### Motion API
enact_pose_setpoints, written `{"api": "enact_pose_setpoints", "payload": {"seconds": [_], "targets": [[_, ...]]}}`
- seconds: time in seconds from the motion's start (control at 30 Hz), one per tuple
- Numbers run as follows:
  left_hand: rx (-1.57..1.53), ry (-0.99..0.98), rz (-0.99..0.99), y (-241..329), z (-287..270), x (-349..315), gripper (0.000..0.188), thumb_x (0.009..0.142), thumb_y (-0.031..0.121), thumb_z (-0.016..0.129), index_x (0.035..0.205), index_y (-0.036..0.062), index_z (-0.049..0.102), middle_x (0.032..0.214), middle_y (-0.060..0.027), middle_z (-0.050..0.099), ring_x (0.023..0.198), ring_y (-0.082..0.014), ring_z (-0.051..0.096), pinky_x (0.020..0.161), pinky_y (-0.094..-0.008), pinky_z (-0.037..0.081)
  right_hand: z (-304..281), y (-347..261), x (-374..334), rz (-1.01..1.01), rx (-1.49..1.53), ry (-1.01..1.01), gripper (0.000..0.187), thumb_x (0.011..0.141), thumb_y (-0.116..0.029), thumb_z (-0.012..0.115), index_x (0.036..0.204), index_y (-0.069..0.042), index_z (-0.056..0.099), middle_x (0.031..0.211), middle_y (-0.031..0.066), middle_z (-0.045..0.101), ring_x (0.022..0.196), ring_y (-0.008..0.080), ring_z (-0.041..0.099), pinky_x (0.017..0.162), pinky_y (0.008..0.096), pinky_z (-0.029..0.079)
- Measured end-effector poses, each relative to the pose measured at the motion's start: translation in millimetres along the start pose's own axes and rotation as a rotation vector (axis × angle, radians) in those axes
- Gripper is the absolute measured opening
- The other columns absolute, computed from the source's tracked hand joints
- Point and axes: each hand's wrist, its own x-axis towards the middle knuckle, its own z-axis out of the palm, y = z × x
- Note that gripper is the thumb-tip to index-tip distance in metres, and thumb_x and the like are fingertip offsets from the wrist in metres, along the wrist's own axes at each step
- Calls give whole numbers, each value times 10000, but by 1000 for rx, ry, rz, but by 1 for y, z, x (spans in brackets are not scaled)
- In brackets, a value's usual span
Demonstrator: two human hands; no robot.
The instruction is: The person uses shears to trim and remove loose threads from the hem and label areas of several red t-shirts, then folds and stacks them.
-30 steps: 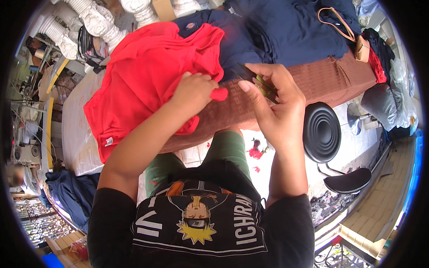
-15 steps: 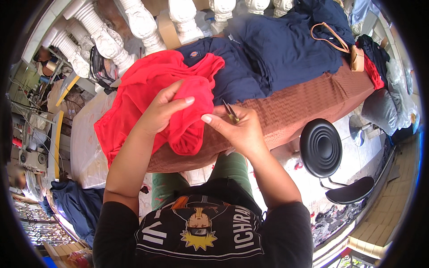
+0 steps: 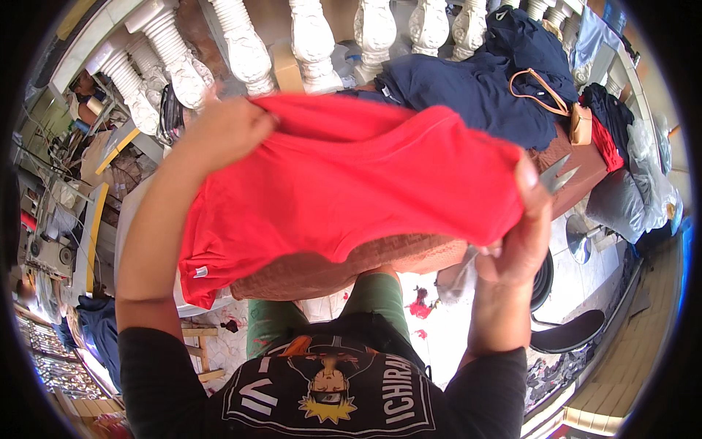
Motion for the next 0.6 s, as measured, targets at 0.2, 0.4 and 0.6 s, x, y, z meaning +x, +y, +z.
{"api": "enact_pose_setpoints", "payload": {"seconds": [0.2,0.4,0.6], "targets": [[217,635,265,-38,-78,-74,416,952,359,486,723,45,635,711,-47,603,961,-220,604,1098,-525,171,-3,-42,60,-241,53,289,287,968,-271,526,1107,-38,617,728,5,625,342,43,307,329,154,222],[449,589,143,-73,-84,-94,418,958,378,473,793,47,668,823,-67,647,1246,-291,482,1110,-545,131,6,-44,108,-218,-154,339,233,964,-244,559,1082,-53,622,701,-27,597,419,52,355,403,215,325],[704,434,-407,-93,-53,-66,507,980,404,424,835,24,728,968,-141,694,1187,-333,536,1097,-609,121,11,-17,182,-123,-699,71,326,902,-332,669,688,-136,521,504,-64,382,411,60,309,415,245,230]]}}
